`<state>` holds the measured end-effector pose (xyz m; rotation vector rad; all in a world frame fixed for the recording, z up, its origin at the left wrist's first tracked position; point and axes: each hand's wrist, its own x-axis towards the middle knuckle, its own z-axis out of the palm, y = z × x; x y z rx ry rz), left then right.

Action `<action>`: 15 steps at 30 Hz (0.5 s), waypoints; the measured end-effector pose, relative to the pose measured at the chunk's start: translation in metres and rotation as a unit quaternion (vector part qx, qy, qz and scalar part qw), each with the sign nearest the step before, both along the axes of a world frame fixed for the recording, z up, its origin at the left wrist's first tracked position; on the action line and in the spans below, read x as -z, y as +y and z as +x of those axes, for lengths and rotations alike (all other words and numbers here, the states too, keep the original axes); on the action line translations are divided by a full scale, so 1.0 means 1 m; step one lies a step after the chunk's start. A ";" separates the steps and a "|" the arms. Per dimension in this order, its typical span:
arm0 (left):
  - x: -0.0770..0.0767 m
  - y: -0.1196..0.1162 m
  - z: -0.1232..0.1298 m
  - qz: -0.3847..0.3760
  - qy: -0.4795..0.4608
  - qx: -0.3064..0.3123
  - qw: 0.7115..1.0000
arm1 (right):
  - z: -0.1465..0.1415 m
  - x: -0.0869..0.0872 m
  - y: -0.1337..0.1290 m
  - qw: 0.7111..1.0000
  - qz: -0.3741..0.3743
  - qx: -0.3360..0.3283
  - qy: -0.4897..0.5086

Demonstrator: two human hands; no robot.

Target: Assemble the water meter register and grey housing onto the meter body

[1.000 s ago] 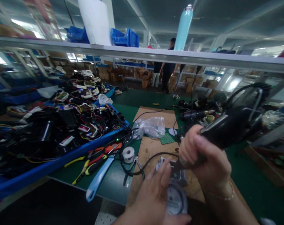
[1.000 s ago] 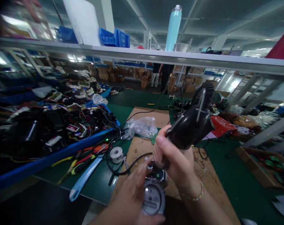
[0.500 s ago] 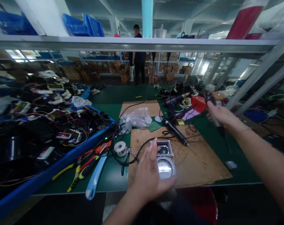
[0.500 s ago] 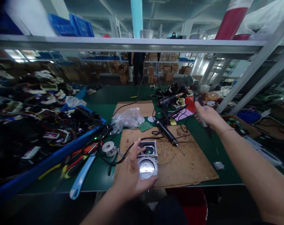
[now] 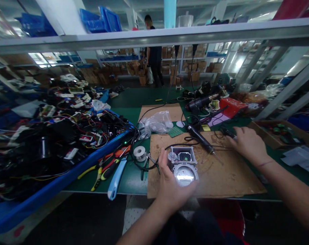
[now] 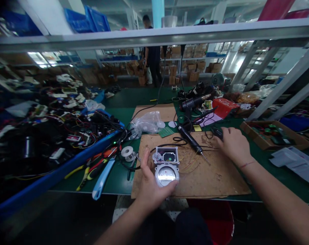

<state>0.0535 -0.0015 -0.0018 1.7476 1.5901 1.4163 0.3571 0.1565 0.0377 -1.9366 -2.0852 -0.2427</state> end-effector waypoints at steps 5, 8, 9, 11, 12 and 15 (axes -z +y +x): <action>0.011 -0.007 0.004 0.140 0.070 -0.105 0.982 | -0.082 -0.032 -0.073 0.926 -0.109 -0.326 0.156; 0.018 -0.002 0.002 0.187 0.132 -0.084 0.970 | -0.115 -0.025 -0.102 0.910 -0.079 -0.369 0.173; 0.020 0.000 0.001 0.202 0.152 -0.069 0.965 | -0.120 -0.020 -0.105 0.913 -0.053 -0.367 0.170; 0.022 0.005 0.000 0.235 0.178 -0.054 0.954 | -0.122 -0.013 -0.104 0.920 -0.003 -0.357 0.162; 0.023 0.008 0.001 0.251 0.179 -0.057 0.950 | -0.121 -0.011 -0.102 0.922 0.013 -0.353 0.157; 0.030 0.014 0.007 0.291 0.128 -0.111 0.942 | -0.116 -0.007 -0.095 0.923 0.040 -0.357 0.140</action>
